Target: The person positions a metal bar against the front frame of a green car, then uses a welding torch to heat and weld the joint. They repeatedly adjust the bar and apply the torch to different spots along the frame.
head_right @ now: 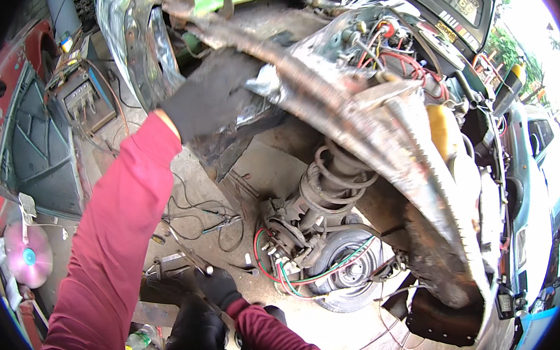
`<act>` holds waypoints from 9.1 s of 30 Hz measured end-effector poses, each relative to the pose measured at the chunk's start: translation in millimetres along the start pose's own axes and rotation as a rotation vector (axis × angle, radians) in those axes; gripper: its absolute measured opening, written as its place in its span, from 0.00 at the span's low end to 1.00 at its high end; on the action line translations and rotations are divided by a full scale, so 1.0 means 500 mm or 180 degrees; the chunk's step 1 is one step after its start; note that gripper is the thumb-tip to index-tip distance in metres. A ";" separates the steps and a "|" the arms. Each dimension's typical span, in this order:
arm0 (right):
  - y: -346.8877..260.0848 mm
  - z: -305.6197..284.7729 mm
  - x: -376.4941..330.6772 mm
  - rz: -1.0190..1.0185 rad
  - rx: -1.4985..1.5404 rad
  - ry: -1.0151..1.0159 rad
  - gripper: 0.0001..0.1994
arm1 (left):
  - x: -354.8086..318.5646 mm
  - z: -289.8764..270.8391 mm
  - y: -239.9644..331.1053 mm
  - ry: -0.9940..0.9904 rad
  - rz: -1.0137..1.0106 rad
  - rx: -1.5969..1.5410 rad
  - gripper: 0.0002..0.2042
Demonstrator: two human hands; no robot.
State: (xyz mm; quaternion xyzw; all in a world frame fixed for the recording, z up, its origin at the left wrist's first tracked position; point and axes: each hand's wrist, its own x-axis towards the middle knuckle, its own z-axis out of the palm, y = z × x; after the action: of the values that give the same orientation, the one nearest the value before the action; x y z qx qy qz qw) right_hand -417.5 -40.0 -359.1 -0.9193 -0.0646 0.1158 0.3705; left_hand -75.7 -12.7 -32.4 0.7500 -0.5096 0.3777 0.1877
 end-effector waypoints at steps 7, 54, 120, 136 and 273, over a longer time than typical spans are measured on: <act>-0.218 -0.298 -0.273 0.1077 0.1624 -0.0314 0.21 | 0.030 -0.032 0.025 -0.0546 -0.0868 -0.0854 0.24; -0.692 -1.264 -0.031 0.0902 0.0408 0.2085 0.21 | 0.057 -0.056 -0.046 -0.1659 -0.0638 -0.1837 0.39; -0.393 -1.163 -0.077 0.1662 0.0010 0.2689 0.35 | 0.074 -0.061 -0.056 -0.1609 -0.0612 -0.2016 0.31; -0.439 -1.064 -0.142 0.2143 0.0791 0.3160 0.43 | 0.078 -0.061 -0.056 -0.1397 -0.0546 -0.1915 0.21; -0.779 -1.187 0.085 0.1035 -0.2550 0.0493 0.22 | 0.111 -0.053 -0.109 -0.1400 -0.0283 -0.2102 0.32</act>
State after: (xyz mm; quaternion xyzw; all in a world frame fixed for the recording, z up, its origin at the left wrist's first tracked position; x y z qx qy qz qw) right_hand -234.5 -147.2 319.7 -0.9946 0.0691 0.0691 -0.0345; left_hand -25.4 -7.0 32.5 0.7336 -0.5986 0.0155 0.3213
